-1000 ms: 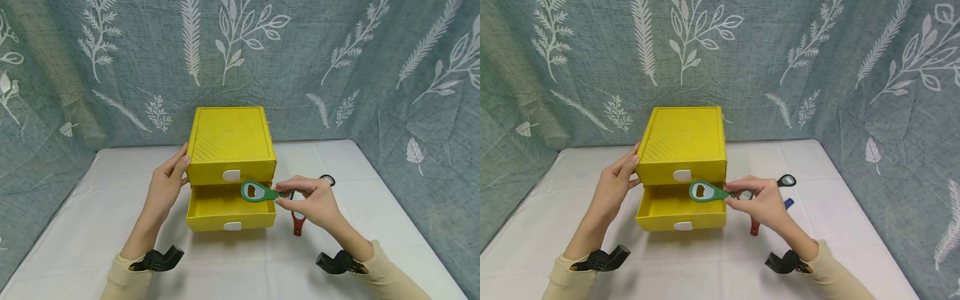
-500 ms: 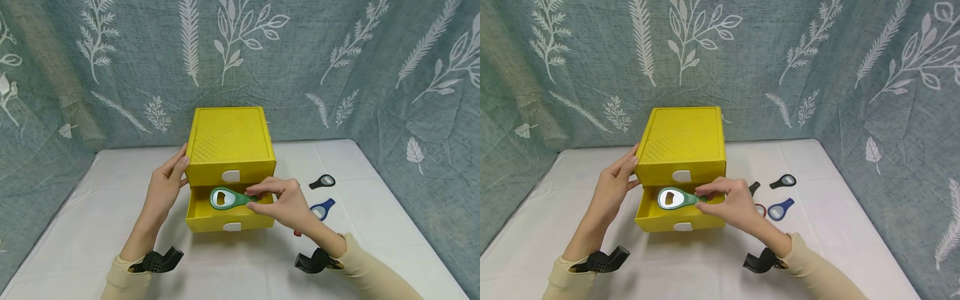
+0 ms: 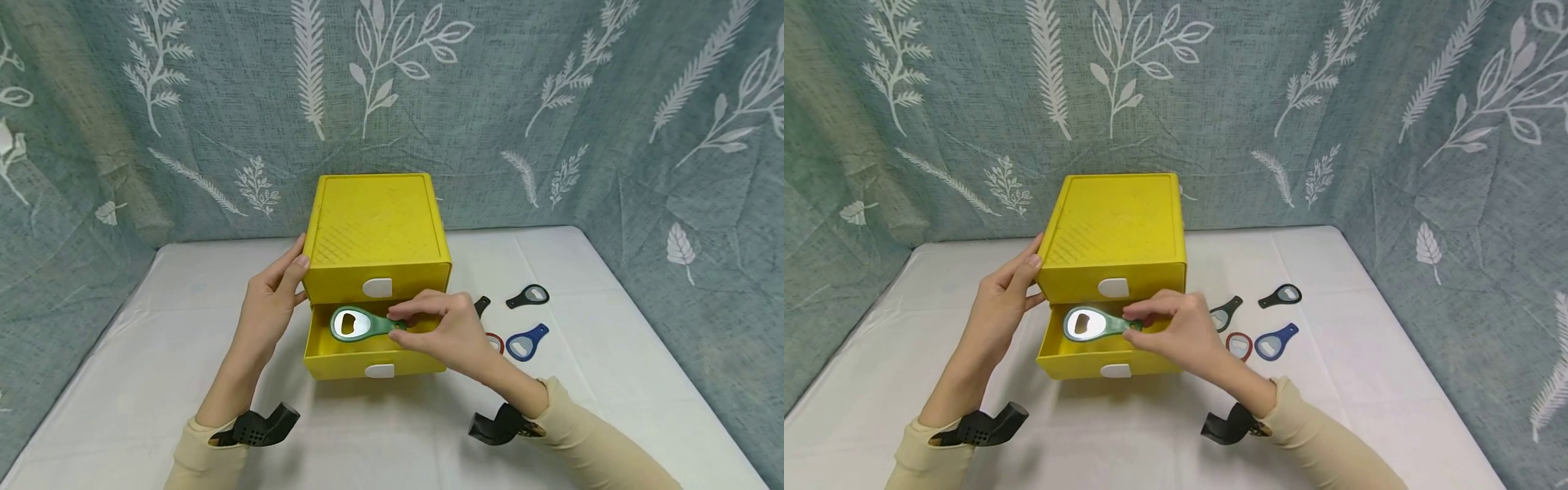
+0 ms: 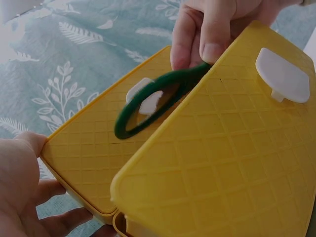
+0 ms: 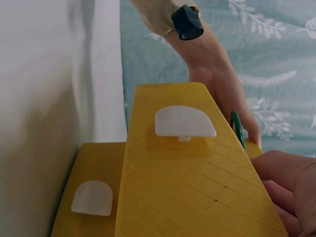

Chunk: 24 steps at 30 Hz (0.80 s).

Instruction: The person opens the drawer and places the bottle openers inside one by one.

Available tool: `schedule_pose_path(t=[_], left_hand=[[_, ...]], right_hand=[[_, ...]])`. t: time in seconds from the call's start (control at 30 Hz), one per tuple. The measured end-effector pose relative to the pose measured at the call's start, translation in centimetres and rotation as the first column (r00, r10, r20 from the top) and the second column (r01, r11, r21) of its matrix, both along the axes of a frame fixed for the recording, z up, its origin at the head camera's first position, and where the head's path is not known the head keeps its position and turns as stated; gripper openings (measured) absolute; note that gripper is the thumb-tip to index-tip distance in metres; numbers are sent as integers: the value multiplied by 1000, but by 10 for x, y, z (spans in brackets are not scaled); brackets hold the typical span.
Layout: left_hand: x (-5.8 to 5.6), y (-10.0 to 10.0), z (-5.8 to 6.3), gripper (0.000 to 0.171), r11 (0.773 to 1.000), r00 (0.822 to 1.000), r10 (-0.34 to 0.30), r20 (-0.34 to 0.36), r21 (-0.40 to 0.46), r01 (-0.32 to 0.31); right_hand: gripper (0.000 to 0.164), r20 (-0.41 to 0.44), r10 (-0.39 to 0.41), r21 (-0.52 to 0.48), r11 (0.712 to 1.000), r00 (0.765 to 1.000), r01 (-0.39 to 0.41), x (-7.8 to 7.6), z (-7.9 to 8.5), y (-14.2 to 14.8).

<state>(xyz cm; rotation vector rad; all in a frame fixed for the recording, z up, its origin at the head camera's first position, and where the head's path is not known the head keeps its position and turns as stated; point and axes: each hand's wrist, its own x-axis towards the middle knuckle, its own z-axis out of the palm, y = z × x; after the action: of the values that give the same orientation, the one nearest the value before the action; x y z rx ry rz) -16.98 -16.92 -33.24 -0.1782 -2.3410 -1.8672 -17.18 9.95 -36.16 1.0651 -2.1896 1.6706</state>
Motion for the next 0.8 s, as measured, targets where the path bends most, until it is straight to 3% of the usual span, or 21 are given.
schedule_pose_path(t=[0.2,0.53,0.7,0.8], left_hand=[[1,1,1,52,1000,1000,2,8,2,-2],[0,1,-2,53,1000,1000,-5,-10,-4,5],[-1,1,-2,56,1000,1000,-6,-3,5,6],[-1,1,-1,58,1000,1000,-3,1,2,3]], right_hand=[[26,-24,6,66,998,1000,-4,-3,-3,-1],[15,-29,25,-31,999,999,-26,4,4,23],[16,11,-28,-14,1000,1000,28,7,4,55],[17,53,-126,43,991,991,124,7,3,80]])
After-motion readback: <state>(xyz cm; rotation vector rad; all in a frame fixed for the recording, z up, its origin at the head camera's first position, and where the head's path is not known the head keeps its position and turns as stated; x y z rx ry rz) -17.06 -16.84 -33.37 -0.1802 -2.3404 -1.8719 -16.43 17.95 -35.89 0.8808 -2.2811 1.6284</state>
